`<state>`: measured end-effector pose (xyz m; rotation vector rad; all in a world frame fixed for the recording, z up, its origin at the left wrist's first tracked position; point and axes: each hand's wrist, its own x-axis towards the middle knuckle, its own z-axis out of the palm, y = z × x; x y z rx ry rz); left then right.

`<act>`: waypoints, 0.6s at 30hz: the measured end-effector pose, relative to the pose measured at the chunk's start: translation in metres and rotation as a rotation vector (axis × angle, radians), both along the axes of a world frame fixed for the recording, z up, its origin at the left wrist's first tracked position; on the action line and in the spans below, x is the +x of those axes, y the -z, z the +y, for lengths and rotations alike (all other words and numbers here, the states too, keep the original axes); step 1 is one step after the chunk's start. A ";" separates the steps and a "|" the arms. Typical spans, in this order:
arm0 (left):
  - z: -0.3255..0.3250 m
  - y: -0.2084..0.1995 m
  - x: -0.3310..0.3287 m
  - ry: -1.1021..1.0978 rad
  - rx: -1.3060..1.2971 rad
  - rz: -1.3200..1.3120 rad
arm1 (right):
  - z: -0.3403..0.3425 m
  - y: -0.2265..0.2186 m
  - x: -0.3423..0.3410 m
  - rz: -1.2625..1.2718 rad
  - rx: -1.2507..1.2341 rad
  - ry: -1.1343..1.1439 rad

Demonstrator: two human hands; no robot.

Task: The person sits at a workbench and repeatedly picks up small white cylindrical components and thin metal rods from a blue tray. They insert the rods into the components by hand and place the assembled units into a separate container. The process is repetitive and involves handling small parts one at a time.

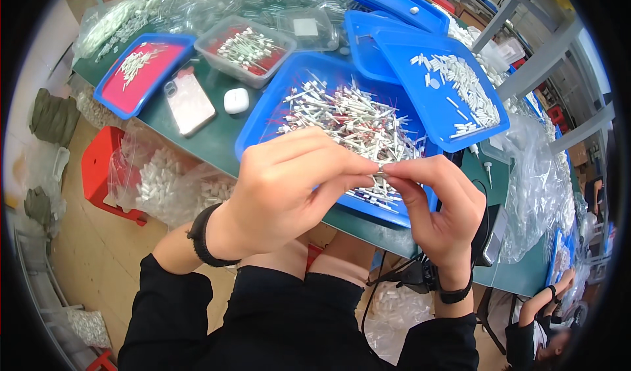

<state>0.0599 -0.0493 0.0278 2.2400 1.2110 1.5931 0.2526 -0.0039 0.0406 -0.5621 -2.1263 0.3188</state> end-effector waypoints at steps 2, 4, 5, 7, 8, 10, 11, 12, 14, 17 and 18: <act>0.001 0.000 0.000 0.011 -0.010 -0.017 | -0.001 0.001 -0.001 0.007 0.022 0.007; 0.001 -0.001 0.000 0.011 -0.024 -0.035 | 0.000 0.000 -0.001 -0.009 0.010 -0.006; 0.001 0.000 -0.001 0.022 -0.023 -0.027 | 0.000 0.000 -0.001 -0.017 0.004 -0.015; 0.002 0.003 -0.002 0.045 -0.021 -0.011 | 0.002 0.005 -0.004 0.008 -0.060 -0.034; 0.002 0.003 -0.002 0.041 -0.020 -0.006 | 0.003 0.007 -0.004 0.019 -0.092 -0.041; 0.002 0.003 -0.003 0.034 -0.016 0.005 | 0.006 0.003 -0.003 -0.026 -0.063 -0.080; 0.002 0.003 -0.003 0.035 -0.023 -0.007 | 0.007 0.000 -0.003 -0.047 -0.049 -0.101; 0.002 0.003 -0.004 0.036 -0.031 -0.019 | 0.008 -0.002 -0.004 -0.042 -0.022 -0.082; 0.002 0.002 -0.005 0.044 -0.040 -0.046 | 0.009 -0.004 -0.005 -0.033 0.030 -0.059; 0.005 0.002 -0.006 0.053 -0.059 -0.055 | 0.014 0.004 -0.002 -0.029 0.097 -0.064; 0.006 0.003 -0.006 0.045 -0.076 -0.035 | 0.015 0.005 -0.003 -0.051 0.085 -0.047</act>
